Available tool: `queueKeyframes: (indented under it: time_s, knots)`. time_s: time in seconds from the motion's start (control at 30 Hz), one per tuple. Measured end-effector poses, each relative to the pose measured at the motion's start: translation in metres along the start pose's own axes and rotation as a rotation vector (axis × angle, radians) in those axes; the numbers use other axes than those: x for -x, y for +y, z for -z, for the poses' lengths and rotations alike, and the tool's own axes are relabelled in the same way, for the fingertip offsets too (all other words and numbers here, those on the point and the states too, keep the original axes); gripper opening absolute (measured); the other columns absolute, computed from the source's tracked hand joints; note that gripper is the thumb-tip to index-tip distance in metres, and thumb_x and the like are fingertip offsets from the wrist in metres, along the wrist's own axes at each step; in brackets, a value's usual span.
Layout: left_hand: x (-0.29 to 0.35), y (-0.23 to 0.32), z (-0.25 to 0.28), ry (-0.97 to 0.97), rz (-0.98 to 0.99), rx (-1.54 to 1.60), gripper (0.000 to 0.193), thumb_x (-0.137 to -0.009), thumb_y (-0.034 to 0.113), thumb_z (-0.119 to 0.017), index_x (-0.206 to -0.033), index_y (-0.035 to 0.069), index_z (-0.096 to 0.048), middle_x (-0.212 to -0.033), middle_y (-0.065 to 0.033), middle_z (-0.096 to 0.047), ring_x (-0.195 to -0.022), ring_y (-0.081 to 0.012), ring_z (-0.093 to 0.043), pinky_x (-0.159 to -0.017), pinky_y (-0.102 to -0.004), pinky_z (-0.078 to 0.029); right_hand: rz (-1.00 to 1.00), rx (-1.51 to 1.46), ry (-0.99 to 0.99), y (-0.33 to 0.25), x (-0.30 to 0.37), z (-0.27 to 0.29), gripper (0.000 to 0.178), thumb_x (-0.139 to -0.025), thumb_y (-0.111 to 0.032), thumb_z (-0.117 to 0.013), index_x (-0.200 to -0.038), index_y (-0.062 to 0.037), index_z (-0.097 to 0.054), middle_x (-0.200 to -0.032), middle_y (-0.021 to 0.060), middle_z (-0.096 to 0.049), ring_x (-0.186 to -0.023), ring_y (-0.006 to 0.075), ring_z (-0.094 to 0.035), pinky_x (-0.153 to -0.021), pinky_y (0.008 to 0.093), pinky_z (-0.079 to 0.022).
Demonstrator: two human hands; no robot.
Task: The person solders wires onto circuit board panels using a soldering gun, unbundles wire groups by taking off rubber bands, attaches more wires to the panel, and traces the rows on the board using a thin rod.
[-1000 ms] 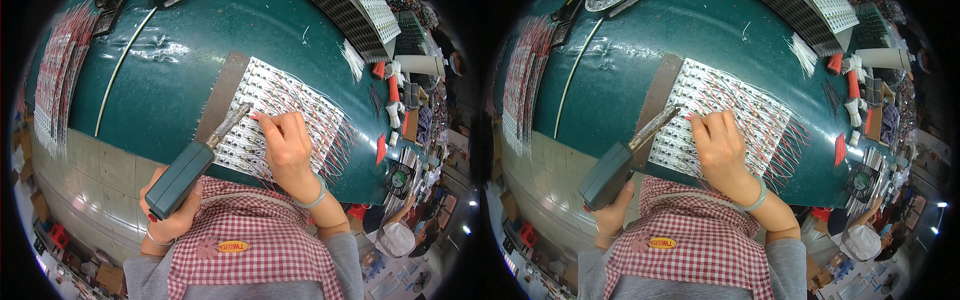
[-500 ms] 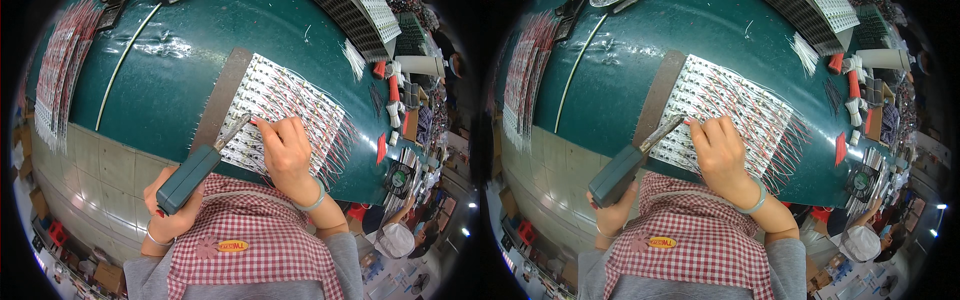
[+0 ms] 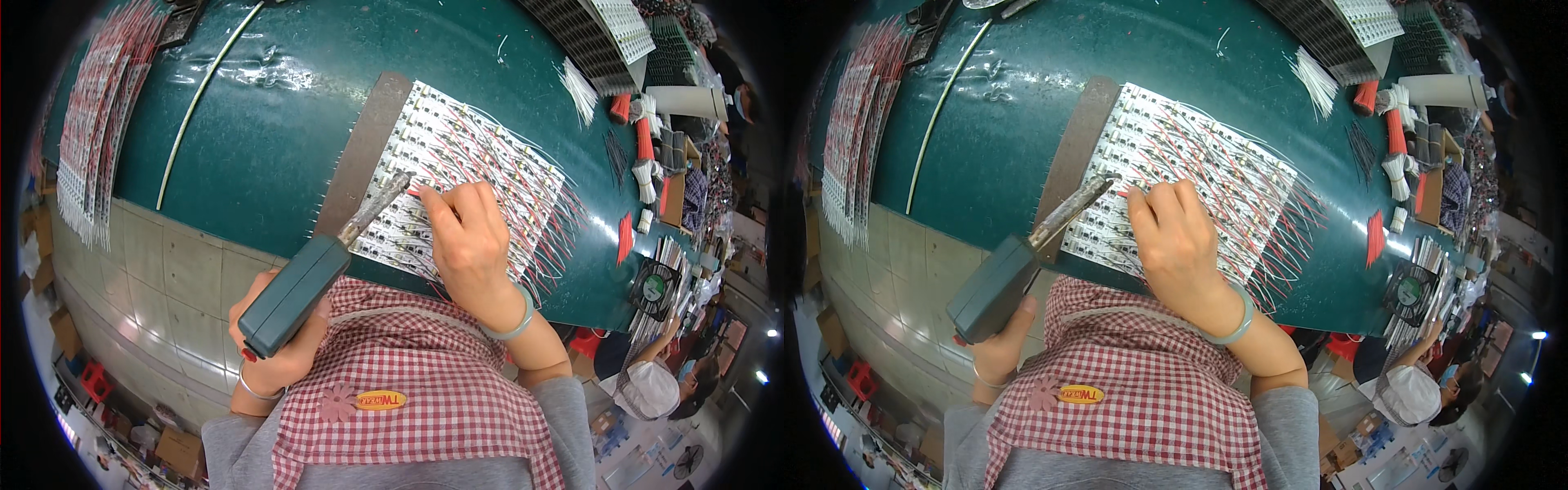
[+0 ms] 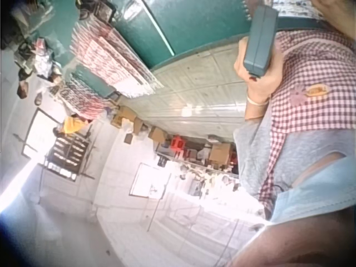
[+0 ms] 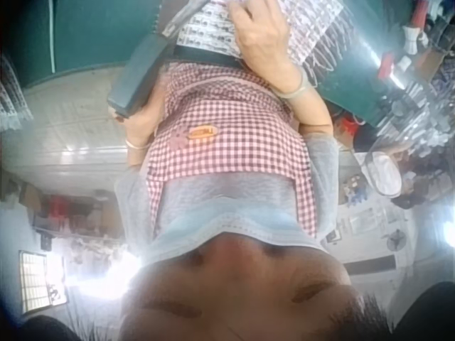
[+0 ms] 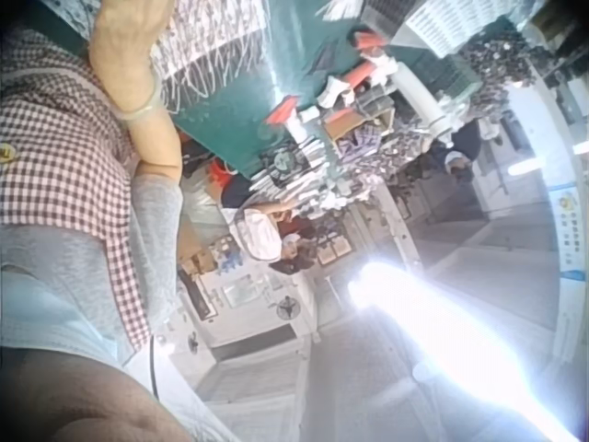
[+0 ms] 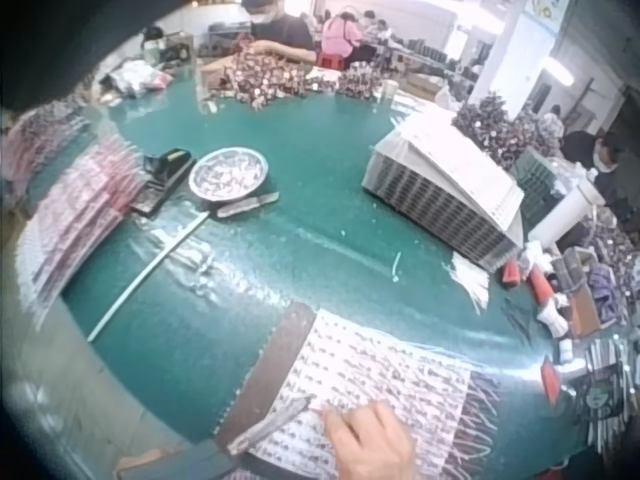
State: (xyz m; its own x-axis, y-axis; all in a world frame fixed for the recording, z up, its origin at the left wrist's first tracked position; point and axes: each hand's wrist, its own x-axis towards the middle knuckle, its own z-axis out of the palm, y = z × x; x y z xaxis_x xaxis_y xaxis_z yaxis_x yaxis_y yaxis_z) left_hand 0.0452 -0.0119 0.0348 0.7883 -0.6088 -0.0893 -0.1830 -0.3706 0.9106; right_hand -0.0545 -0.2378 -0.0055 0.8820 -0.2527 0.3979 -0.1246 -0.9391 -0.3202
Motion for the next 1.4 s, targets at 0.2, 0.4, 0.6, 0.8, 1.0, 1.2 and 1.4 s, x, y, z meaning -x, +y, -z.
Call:
queueKeyframes:
  time_s: [0.2,0.4,0.6,0.8,1.0,1.2,1.4]
  knots:
    - [0.005,-0.004,0.003,0.026,-0.021,0.0,0.028,-0.072,-0.001,-0.076,-0.099,-0.007,-0.071,-0.09,-0.0155,-0.07,-0.07,-0.0213,-0.069,-0.062,-0.0286,-0.053,-0.01,-0.025,0.037,-0.002,0.0,0.0,0.027,-0.073,0.001,-0.065,-0.1,0.0051,-0.067,-0.08,0.0092,-0.051,-0.074,0.0243,-0.052,-0.058,0.0337,-0.044]
    - [0.005,-0.001,0.006,-0.003,-0.089,-0.071,0.025,-0.072,-0.002,-0.076,-0.097,-0.006,-0.071,-0.088,-0.0142,-0.069,-0.069,-0.0202,-0.068,-0.061,-0.0282,-0.052,-0.036,-0.02,0.036,-0.013,0.008,0.002,0.025,-0.072,0.0,-0.067,-0.098,0.0025,-0.068,-0.077,0.0069,-0.052,-0.073,0.0224,-0.053,-0.061,0.0344,-0.044]
    - [0.006,-0.002,0.003,-0.013,-0.052,-0.005,0.021,-0.073,-0.004,-0.076,-0.093,-0.006,-0.069,-0.086,-0.013,-0.068,-0.066,-0.0185,-0.067,-0.06,-0.0274,-0.051,-0.042,-0.059,0.043,-0.014,0.009,-0.003,0.024,-0.074,0.0,-0.068,-0.097,0.0022,-0.069,-0.077,0.0072,-0.051,-0.073,0.0228,-0.053,-0.059,0.0341,-0.043]
    - [0.003,-0.003,0.002,-0.03,-0.081,-0.024,0.02,-0.074,-0.003,-0.076,-0.092,-0.007,-0.067,-0.081,-0.012,-0.067,-0.065,-0.018,-0.066,-0.058,-0.0276,-0.05,-0.041,-0.072,0.037,-0.014,0.009,-0.003,0.023,-0.074,0.001,-0.068,-0.097,0.0036,-0.068,-0.077,0.0083,-0.05,-0.073,0.0239,-0.052,-0.058,0.0343,-0.043]
    - [0.003,-0.001,0.005,-0.062,-0.056,-0.047,0.019,-0.074,-0.002,-0.075,-0.091,-0.006,-0.067,-0.079,-0.0119,-0.066,-0.063,-0.0189,-0.065,-0.058,-0.0282,-0.05,-0.034,-0.063,0.027,-0.014,0.009,-0.003,0.024,-0.074,0.001,-0.068,-0.099,0.0039,-0.067,-0.077,0.0088,-0.049,-0.073,0.0243,-0.051,-0.058,0.0343,-0.043]
    - [0.013,-0.007,0.005,-0.004,-0.005,0.0,0.022,-0.071,-0.001,-0.076,-0.093,-0.005,-0.071,-0.085,-0.0138,-0.068,-0.066,-0.021,-0.067,-0.059,-0.0292,-0.051,-0.034,-0.043,0.016,-0.014,0.009,-0.001,0.025,-0.074,-0.001,-0.069,-0.099,0.0033,-0.067,-0.078,0.0087,-0.049,-0.074,0.0244,-0.052,-0.058,0.0341,-0.043]
    - [0.022,-0.013,0.008,0.023,-0.006,-0.026,0.027,-0.069,-0.001,-0.076,-0.096,-0.005,-0.072,-0.088,-0.0152,-0.069,-0.068,-0.0221,-0.068,-0.06,-0.0293,-0.052,-0.039,-0.047,0.058,-0.017,0.008,-0.002,0.023,-0.074,-0.001,-0.069,-0.097,0.0027,-0.069,-0.079,0.0077,-0.052,-0.075,0.0237,-0.053,-0.06,0.0346,-0.044]
